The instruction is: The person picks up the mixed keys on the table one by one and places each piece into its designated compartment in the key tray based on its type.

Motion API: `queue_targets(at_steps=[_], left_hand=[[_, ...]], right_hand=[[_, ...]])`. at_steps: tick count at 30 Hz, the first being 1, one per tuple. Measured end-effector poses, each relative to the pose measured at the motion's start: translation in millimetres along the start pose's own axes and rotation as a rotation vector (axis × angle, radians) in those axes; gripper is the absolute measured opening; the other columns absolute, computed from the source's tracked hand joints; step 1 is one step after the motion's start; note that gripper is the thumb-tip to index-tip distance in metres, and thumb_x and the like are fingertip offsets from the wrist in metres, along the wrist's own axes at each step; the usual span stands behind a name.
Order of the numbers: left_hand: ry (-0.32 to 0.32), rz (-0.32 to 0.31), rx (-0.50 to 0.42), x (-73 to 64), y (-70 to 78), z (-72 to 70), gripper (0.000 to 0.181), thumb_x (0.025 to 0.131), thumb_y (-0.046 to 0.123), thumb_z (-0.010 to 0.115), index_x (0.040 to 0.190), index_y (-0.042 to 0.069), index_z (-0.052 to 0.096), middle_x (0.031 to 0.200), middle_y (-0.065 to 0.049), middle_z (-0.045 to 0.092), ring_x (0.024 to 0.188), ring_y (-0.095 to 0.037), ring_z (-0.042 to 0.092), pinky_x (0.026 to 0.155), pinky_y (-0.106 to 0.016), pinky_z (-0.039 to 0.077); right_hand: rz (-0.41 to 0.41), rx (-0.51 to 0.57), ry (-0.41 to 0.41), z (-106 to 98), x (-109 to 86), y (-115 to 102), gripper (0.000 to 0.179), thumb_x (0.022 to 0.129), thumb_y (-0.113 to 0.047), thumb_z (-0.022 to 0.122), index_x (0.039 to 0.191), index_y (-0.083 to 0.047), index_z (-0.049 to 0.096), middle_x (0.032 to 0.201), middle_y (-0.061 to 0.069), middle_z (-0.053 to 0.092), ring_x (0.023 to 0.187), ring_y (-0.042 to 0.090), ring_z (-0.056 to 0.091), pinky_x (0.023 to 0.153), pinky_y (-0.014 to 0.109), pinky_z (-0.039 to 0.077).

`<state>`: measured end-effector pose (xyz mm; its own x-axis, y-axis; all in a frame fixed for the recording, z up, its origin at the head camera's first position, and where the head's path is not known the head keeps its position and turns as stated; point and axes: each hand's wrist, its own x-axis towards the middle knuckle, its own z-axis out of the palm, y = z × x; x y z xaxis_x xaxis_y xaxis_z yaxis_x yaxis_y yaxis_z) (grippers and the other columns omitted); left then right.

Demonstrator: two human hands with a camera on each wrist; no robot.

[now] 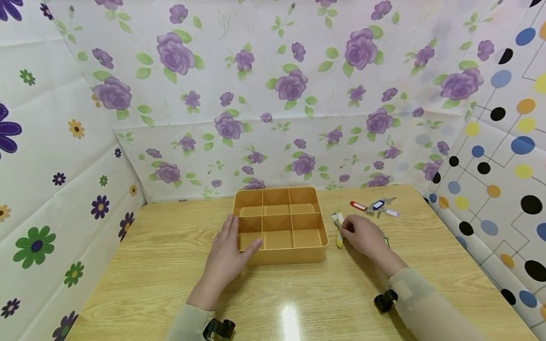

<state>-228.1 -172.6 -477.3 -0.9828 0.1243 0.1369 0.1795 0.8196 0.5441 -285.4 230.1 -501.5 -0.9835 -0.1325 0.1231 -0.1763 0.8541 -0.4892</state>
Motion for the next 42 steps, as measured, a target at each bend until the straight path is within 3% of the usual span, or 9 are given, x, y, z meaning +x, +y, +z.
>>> queue_targets(at_steps=[7, 16, 23, 32, 38, 42], left_hand=[[-0.001, -0.008, -0.013, 0.5, 0.9, 0.4, 0.109, 0.105, 0.065, 0.067, 0.175, -0.001, 0.017, 0.184, -0.018, 0.006, 0.165, -0.049, 0.016, 0.130, -0.066, 0.014], [0.001, -0.001, -0.006, 0.7, -1.4, 1.0, 0.111, 0.105, 0.070, 0.063, 0.176, 0.000, 0.015, 0.184, -0.017, 0.004, 0.165, -0.050, 0.016, 0.130, -0.066, 0.014], [0.000, -0.009, -0.012, -0.2, -0.8, 1.2, 0.110, 0.105, 0.069, 0.064, 0.176, 0.000, 0.016, 0.185, -0.016, 0.003, 0.165, -0.051, 0.016, 0.129, -0.067, 0.015], [-0.004, -0.014, -0.021, -0.9, 1.5, -0.2, 0.108, 0.105, 0.065, 0.066, 0.176, 0.001, 0.016, 0.185, -0.015, 0.003, 0.164, -0.053, 0.017, 0.129, -0.069, 0.017], [-0.003, -0.016, -0.017, -0.6, 0.6, 0.2, 0.108, 0.106, 0.065, 0.066, 0.176, 0.001, 0.016, 0.185, -0.015, 0.003, 0.164, -0.053, 0.018, 0.129, -0.069, 0.018], [-0.004, -0.016, -0.012, -0.8, -0.6, 0.8, 0.108, 0.106, 0.066, 0.065, 0.176, 0.001, 0.016, 0.185, -0.015, 0.002, 0.163, -0.054, 0.018, 0.128, -0.070, 0.019]], right_hand=[[0.015, 0.040, 0.045, -3, -6.5, -4, 0.007, 0.109, -0.018, 0.071, 0.105, -0.012, 0.072, 0.097, 0.001, 0.074, 0.084, 0.020, 0.068, 0.076, 0.048, 0.057], [0.071, 0.246, 0.064, -9, -12.3, -11, 0.014, 0.113, -0.024, 0.066, 0.114, -0.011, 0.069, 0.100, 0.004, 0.073, 0.082, 0.020, 0.065, 0.074, 0.042, 0.054], [0.096, 0.387, 0.059, -13, -14.4, -15, 0.018, 0.113, -0.026, 0.067, 0.117, -0.008, 0.069, 0.107, 0.008, 0.078, 0.097, 0.028, 0.070, 0.082, 0.043, 0.056], [0.111, 0.533, 0.108, -19, -18.3, -23, 0.025, 0.113, -0.027, 0.068, 0.120, -0.003, 0.068, 0.105, 0.010, 0.080, 0.095, 0.027, 0.071, 0.076, 0.033, 0.057], [0.102, 0.627, 0.123, -22, -19.2, -28, 0.025, 0.113, -0.025, 0.069, 0.121, -0.001, 0.066, 0.108, 0.013, 0.081, 0.104, 0.036, 0.075, 0.086, 0.038, 0.064], [0.085, 0.682, 0.133, -20, -18.0, -29, 0.023, 0.113, -0.021, 0.069, 0.119, 0.001, 0.066, 0.109, 0.016, 0.080, 0.102, 0.032, 0.077, 0.088, 0.038, 0.065]])
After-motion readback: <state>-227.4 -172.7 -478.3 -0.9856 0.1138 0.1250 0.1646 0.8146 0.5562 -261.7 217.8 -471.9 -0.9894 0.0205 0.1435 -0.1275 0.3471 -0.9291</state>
